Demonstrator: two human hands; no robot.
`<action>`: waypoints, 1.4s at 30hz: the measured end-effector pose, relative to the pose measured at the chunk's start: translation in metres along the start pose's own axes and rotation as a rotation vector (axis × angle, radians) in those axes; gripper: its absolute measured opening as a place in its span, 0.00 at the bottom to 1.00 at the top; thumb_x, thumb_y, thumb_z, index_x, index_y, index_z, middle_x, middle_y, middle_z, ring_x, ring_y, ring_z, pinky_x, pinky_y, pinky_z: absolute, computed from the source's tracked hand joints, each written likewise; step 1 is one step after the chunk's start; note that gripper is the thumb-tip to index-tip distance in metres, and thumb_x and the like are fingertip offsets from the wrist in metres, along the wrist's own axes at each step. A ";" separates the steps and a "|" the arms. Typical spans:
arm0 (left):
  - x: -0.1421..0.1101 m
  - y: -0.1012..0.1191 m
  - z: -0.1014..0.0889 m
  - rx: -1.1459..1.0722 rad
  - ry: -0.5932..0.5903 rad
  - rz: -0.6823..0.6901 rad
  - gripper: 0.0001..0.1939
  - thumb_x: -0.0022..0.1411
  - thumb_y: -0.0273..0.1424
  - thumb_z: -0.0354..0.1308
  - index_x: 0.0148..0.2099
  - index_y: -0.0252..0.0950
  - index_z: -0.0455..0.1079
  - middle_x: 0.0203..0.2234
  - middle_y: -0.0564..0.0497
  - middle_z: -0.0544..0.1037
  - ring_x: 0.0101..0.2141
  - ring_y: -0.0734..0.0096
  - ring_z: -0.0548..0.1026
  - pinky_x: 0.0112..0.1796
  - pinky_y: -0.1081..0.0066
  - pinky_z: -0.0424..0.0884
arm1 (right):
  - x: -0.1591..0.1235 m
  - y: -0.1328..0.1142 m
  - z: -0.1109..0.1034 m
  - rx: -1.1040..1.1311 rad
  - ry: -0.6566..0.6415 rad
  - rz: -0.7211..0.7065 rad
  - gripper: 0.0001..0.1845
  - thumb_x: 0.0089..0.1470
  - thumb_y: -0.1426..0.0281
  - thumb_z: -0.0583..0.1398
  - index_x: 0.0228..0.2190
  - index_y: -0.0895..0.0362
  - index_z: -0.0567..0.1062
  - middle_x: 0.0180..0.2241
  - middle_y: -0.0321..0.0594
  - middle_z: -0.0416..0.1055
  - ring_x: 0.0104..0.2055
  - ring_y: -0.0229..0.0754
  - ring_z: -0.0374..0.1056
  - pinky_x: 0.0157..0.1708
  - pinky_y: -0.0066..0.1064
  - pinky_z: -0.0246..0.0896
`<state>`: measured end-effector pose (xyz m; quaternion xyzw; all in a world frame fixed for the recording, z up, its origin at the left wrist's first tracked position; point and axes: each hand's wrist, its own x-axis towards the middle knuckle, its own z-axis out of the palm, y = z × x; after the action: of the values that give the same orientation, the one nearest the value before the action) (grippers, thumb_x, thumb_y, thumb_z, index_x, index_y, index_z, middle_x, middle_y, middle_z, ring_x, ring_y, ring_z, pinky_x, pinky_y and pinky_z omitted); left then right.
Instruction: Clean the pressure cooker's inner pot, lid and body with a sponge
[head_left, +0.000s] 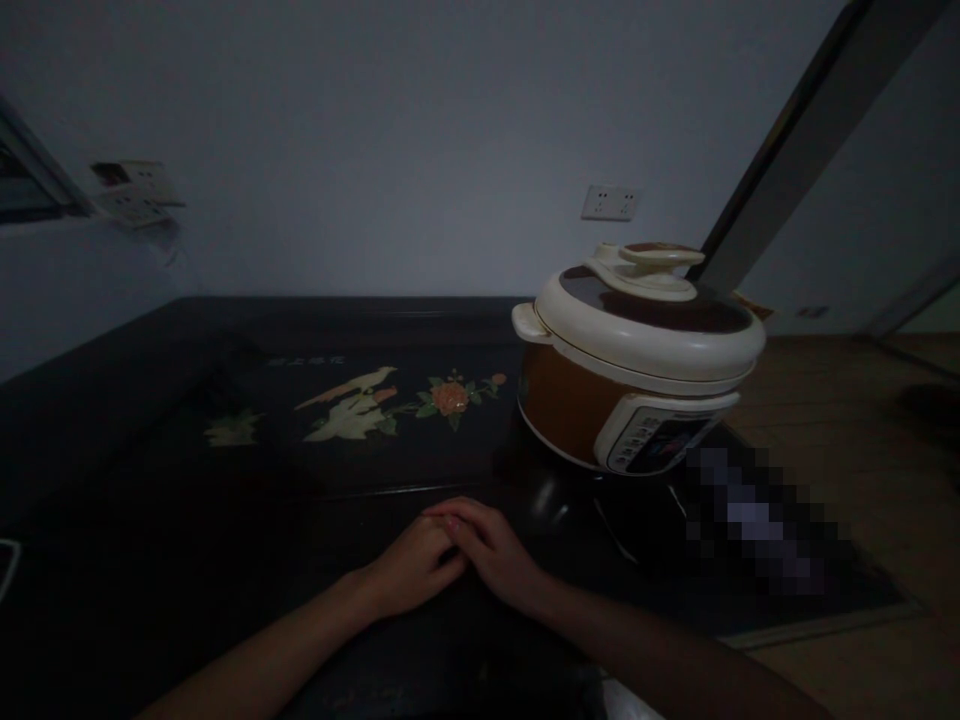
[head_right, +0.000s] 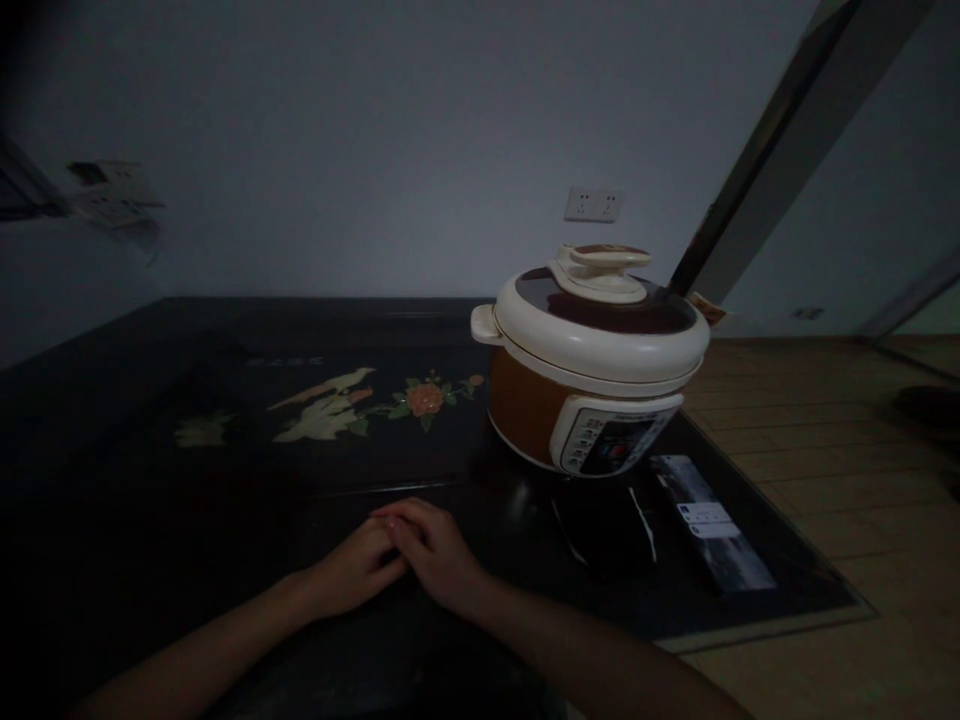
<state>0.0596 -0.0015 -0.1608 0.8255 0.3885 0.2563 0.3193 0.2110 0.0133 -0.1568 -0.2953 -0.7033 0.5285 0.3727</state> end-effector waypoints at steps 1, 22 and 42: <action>0.000 0.000 0.000 -0.001 -0.004 -0.004 0.16 0.57 0.21 0.50 0.46 0.33 0.73 0.42 0.45 0.80 0.43 0.66 0.76 0.46 0.65 0.70 | 0.000 0.000 0.000 0.001 0.000 -0.003 0.19 0.62 0.58 0.52 0.43 0.55 0.76 0.42 0.43 0.76 0.46 0.42 0.70 0.48 0.35 0.61; 0.001 -0.001 0.001 -0.009 0.005 0.034 0.16 0.56 0.20 0.51 0.44 0.33 0.73 0.40 0.46 0.80 0.42 0.65 0.77 0.46 0.66 0.70 | 0.000 -0.002 0.000 -0.019 0.014 -0.001 0.18 0.62 0.59 0.52 0.41 0.55 0.77 0.40 0.42 0.76 0.44 0.42 0.71 0.46 0.34 0.62; 0.002 0.001 0.000 -0.051 0.003 0.027 0.17 0.56 0.20 0.51 0.46 0.36 0.73 0.42 0.47 0.80 0.43 0.67 0.76 0.46 0.67 0.70 | 0.000 0.000 0.000 -0.004 0.022 0.005 0.19 0.62 0.57 0.52 0.41 0.55 0.77 0.41 0.42 0.76 0.45 0.42 0.71 0.47 0.35 0.62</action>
<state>0.0616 -0.0006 -0.1596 0.8220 0.3710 0.2714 0.3361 0.2109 0.0127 -0.1570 -0.3038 -0.6994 0.5246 0.3786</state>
